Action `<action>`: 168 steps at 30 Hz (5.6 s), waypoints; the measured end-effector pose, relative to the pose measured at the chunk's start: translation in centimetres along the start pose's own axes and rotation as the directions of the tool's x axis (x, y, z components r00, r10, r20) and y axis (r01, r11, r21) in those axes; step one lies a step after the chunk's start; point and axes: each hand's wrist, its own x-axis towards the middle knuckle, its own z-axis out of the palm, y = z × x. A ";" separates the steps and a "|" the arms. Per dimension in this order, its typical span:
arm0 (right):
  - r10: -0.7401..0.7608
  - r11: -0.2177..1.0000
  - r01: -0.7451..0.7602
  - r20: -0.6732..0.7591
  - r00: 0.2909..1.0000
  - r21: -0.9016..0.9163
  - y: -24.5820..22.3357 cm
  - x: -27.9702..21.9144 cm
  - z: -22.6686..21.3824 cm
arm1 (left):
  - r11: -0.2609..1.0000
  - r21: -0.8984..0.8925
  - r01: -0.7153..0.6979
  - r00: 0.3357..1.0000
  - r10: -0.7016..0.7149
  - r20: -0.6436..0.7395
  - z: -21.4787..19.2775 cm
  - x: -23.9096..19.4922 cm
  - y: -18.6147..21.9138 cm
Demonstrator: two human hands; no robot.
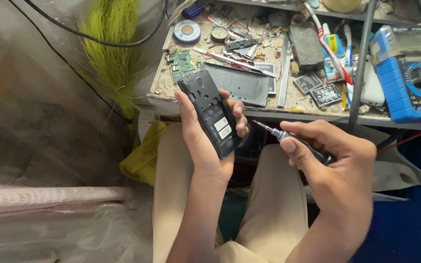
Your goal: The person unscrews the back of a mobile phone using a precision screwdriver and removes a plastic internal cover.
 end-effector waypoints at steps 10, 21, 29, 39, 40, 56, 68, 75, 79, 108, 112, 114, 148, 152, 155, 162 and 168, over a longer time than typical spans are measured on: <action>0.007 0.994 -0.013 0.053 0.999 0.107 2.6 3.3 0.2 | 0.977 -0.108 -0.186 0.981 0.179 -0.069 0.6 -0.7 -0.6; -0.204 0.914 0.282 0.270 0.941 -0.292 1.0 9.6 2.8 | 0.944 -0.067 -0.324 0.945 0.318 -0.080 0.6 -1.6 2.3; -0.280 0.696 0.531 0.498 0.821 -0.483 -0.3 13.1 3.6 | 0.938 -0.061 -0.341 0.935 0.332 -0.122 0.0 -1.7 3.8; -0.182 0.533 0.641 0.665 0.724 -0.552 -1.1 13.8 4.0 | 0.940 -0.078 -0.333 0.935 0.318 -0.155 -1.2 -1.7 4.6; -0.159 0.524 0.635 0.668 0.727 -0.567 -1.3 13.7 4.1 | 0.941 -0.082 -0.328 0.937 0.313 -0.154 -1.3 -1.7 4.6; 0.040 0.516 0.487 0.587 0.809 -0.705 -0.8 14.9 3.1 | 0.961 -0.083 -0.263 0.961 0.254 -0.108 -1.7 -1.5 3.6; -0.257 0.791 0.506 0.563 0.785 -0.343 -3.4 11.8 -5.1 | 0.969 -0.228 -0.101 0.989 0.122 0.081 -1.3 -1.5 3.9; -0.312 0.914 0.351 0.197 0.929 -0.206 -4.4 0.3 -2.4 | 0.957 -0.286 0.055 0.988 -0.010 0.156 -0.8 -1.4 3.0; -0.142 0.990 0.142 0.033 0.989 -0.018 -3.9 -1.3 -0.3 | 0.979 -0.201 0.039 0.990 -0.011 0.139 -0.8 -1.5 2.8; -0.121 0.991 0.110 -0.178 0.977 -0.071 -1.7 -1.9 -0.7 | 0.946 -0.282 0.162 0.981 -0.123 0.148 -0.9 -1.9 2.3; -0.018 0.996 -0.005 -0.253 0.967 -0.093 -0.7 -2.0 -1.2 | 0.980 -0.190 0.065 0.996 -0.050 0.079 -0.7 -2.4 2.4; 0.019 0.993 -0.049 -0.260 0.966 -0.109 -0.2 -1.6 -1.6 | 0.993 -0.121 -0.005 0.999 0.009 0.035 -0.5 -2.6 2.5; -0.026 0.989 0.020 -0.036 0.999 -0.144 -2.6 -1.4 1.9 | 0.994 -0.037 -0.103 0.995 0.103 0.007 0.4 -3.3 2.2; -0.045 0.986 0.042 -0.018 0.999 -0.161 -2.7 -1.3 2.0 | 0.994 -0.029 -0.103 0.995 0.103 -0.002 0.4 -3.2 2.3; -0.049 0.985 0.044 -0.022 0.999 -0.165 -2.8 -1.3 2.1 | 0.994 -0.013 -0.112 0.994 0.112 -0.015 0.4 -3.2 2.3; -0.026 0.988 0.022 -0.023 0.999 -0.155 -3.0 -1.4 2.3 | 0.991 0.015 -0.135 0.991 0.136 -0.015 0.5 -3.1 2.0; -0.031 0.984 0.030 0.001 1.000 -0.174 -2.6 -1.1 2.0 | 0.992 -0.004 -0.127 0.992 0.127 -0.015 0.6 -3.0 2.0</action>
